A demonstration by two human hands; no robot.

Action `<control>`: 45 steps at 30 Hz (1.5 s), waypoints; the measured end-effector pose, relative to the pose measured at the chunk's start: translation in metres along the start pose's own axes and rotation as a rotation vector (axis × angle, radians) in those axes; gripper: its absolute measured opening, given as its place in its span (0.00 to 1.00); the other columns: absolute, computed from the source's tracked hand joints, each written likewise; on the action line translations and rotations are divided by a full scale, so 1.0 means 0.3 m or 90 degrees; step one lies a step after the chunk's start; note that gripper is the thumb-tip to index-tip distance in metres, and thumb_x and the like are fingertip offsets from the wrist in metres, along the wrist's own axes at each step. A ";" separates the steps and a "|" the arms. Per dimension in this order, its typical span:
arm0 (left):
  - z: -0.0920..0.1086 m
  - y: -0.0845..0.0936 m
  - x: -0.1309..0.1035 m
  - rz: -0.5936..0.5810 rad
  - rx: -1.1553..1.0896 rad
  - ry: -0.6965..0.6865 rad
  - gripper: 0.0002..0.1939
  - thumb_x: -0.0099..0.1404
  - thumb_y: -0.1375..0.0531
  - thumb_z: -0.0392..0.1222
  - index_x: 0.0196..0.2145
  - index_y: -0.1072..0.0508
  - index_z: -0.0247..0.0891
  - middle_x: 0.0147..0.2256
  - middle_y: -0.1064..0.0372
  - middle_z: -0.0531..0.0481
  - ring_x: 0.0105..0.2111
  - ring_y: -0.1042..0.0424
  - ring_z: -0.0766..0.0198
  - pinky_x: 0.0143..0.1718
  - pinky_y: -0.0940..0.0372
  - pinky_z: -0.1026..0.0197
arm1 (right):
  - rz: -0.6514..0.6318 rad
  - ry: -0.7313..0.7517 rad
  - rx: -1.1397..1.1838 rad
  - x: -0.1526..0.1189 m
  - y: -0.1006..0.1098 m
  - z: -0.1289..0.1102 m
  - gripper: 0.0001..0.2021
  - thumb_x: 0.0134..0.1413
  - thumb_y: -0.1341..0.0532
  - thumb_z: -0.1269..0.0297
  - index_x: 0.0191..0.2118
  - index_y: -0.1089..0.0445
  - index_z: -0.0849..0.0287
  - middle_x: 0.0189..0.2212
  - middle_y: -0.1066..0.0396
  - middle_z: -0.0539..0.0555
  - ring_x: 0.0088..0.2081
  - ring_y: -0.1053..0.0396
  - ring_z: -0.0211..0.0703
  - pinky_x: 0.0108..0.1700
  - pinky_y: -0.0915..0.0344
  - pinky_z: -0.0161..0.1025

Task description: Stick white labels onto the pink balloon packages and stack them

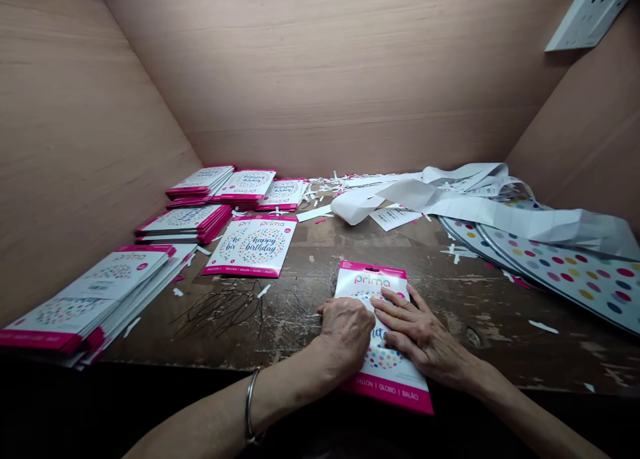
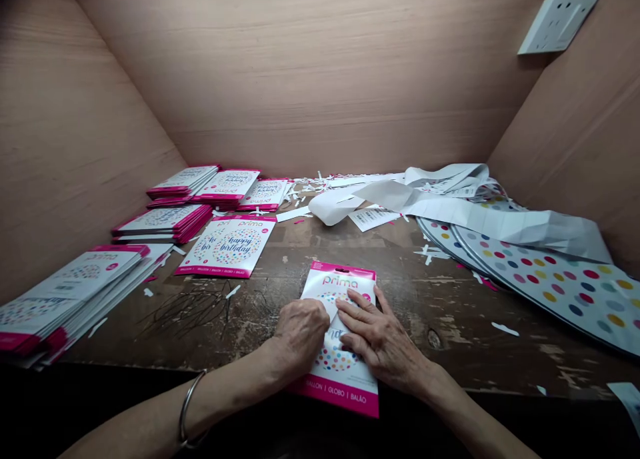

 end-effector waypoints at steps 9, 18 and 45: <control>-0.018 -0.016 -0.026 -0.024 0.005 0.063 0.15 0.56 0.52 0.24 0.36 0.28 0.20 0.33 0.30 0.30 0.34 0.29 0.45 0.34 0.34 0.49 | 0.008 -0.010 0.014 0.004 0.013 -0.007 0.20 0.61 0.52 0.56 0.56 0.40 0.53 0.57 0.43 0.53 0.61 0.55 0.50 0.60 0.69 0.61; -0.072 -0.071 -0.135 -0.027 -0.280 -0.091 0.36 0.66 0.58 0.58 0.61 0.59 0.29 0.62 0.76 0.36 0.60 0.78 0.47 0.55 0.72 0.34 | 0.011 -0.004 0.015 -0.002 0.006 -0.006 0.20 0.61 0.52 0.56 0.55 0.40 0.53 0.58 0.45 0.54 0.62 0.56 0.51 0.60 0.68 0.62; -0.058 -0.064 -0.156 0.040 -0.249 -0.299 0.41 0.63 0.58 0.63 0.61 0.67 0.31 0.62 0.74 0.37 0.61 0.75 0.50 0.56 0.79 0.39 | -0.001 0.016 -0.009 0.005 -0.002 -0.007 0.18 0.61 0.51 0.57 0.53 0.38 0.54 0.60 0.50 0.57 0.62 0.58 0.52 0.59 0.69 0.62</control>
Point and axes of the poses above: each hand's wrist, its own x-axis towards the middle knuckle, its own y-axis out of the back of the hand, z = x × y, the point moved 9 cm from there along x, towards the middle knuckle
